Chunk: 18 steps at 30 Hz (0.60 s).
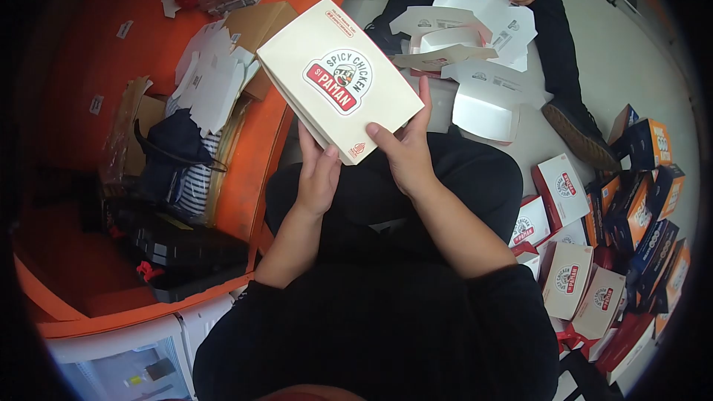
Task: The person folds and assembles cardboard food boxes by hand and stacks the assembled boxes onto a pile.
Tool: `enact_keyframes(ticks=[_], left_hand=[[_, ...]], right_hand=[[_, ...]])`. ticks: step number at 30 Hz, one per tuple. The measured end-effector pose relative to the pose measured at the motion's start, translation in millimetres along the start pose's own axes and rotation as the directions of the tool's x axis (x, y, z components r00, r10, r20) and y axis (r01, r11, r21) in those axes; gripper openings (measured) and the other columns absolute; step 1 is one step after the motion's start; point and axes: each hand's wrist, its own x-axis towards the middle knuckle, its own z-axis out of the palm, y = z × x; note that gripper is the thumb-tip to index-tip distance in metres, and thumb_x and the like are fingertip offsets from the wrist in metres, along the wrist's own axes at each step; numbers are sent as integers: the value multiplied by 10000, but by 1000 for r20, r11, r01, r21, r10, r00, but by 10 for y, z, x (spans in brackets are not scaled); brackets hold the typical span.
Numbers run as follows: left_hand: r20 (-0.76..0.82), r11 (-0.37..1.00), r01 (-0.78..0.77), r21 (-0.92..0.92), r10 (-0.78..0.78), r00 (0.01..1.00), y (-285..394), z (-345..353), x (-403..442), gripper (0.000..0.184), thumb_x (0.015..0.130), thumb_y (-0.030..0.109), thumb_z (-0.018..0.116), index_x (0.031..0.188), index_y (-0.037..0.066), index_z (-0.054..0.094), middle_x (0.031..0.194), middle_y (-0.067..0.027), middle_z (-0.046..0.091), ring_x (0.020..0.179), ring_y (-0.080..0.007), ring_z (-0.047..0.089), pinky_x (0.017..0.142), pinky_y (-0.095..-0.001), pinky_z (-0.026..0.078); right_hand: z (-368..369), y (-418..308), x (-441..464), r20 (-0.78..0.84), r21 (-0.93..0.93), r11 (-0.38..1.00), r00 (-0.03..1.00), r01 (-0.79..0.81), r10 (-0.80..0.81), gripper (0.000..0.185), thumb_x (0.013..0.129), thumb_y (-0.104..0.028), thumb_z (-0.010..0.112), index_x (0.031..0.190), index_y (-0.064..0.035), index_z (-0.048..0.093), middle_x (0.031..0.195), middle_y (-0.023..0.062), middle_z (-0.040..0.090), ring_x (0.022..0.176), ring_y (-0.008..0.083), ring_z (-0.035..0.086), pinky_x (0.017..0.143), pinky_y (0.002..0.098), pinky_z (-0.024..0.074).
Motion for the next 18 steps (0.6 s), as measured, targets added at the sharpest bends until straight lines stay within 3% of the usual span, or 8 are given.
enact_keyframes(ticks=[5, 6, 8, 11, 12, 15, 16, 18], left_hand=[[-127, 999, 19, 48, -13, 992, -71, -78, -16, 700, 863, 33, 364, 1418, 27, -64, 1408, -185, 205, 1307, -253, 264, 1071, -370, 226], [-141, 996, 9, 94, 5, 990, -74, -86, -21, 701, 855, 30, 360, 1415, 24, -62, 1397, -198, 216, 1300, -258, 274, 1068, -377, 233], [-150, 991, -8, 134, 28, 988, -67, -84, -18, 703, 859, 35, 365, 1414, 23, -65, 1398, -201, 217, 1299, -260, 276, 1068, -379, 231], [-117, 973, -17, 229, 45, 992, -14, -90, -44, 748, 855, 24, 400, 1411, 33, -100, 1408, -205, 187, 1290, -278, 293, 1042, -398, 291], [-96, 969, -18, 248, 43, 994, -11, -104, -44, 761, 853, 20, 409, 1411, 36, -109, 1411, -204, 180, 1289, -282, 296, 1033, -402, 309], [-20, 955, -21, 296, 28, 999, 51, -99, -54, 796, 848, 7, 426, 1409, 46, -137, 1412, -206, 169, 1278, -293, 313, 1002, -409, 357], [5, 951, -20, 310, 19, 1000, 65, -88, -66, 807, 845, 2, 430, 1408, 49, -146, 1412, -207, 167, 1274, -296, 320, 992, -410, 372], [15, 946, -69, 318, 68, 998, 11, -103, -78, 792, 871, 35, 429, 1406, 50, -156, 1416, -210, 161, 1273, -297, 324, 1007, -409, 351]], right_hand=[[54, 68, -37, 2, -365, 922, 990, 130, -139, 1120, 712, -212, 764, 1433, -92, -85, 1434, 226, 95, 1302, 317, 275, 1041, 435, 300], [37, 54, -55, 86, -577, 772, 960, 267, -268, 1130, 680, -247, 785, 1437, -94, -39, 1434, 241, 68, 1305, 346, 260, 1041, 447, 297], [-7, -13, -100, 327, -832, 288, 839, 474, -435, 1156, 617, -316, 828, 1446, -99, 51, 1434, 272, 15, 1311, 405, 229, 1041, 470, 290], [45, -98, -108, 451, -829, 250, 862, 500, -231, 1117, 565, -368, 839, 1437, -120, 187, 1451, 244, 41, 1337, 412, 159, 1058, 474, 258], [23, -95, -73, 414, -810, 351, 882, 469, -224, 997, 604, -348, 807, 1410, -109, 272, 1447, 241, 48, 1338, 415, 160, 1054, 483, 263], [-1, -92, -37, 419, -813, 347, 884, 468, -208, 1003, 570, -245, 823, 1401, -123, 275, 1428, 289, 38, 1307, 463, 197, 1041, 484, 290], [5, -74, -52, 398, -768, 443, 886, 463, -238, 913, 592, -213, 793, 1378, -133, 335, 1432, 280, 45, 1319, 460, 165, 1052, 482, 260], [-6, -47, -73, 440, -793, 360, 870, 492, -221, 847, 613, -248, 790, 1355, -161, 391, 1432, 279, 59, 1324, 454, 141, 1057, 488, 229]])
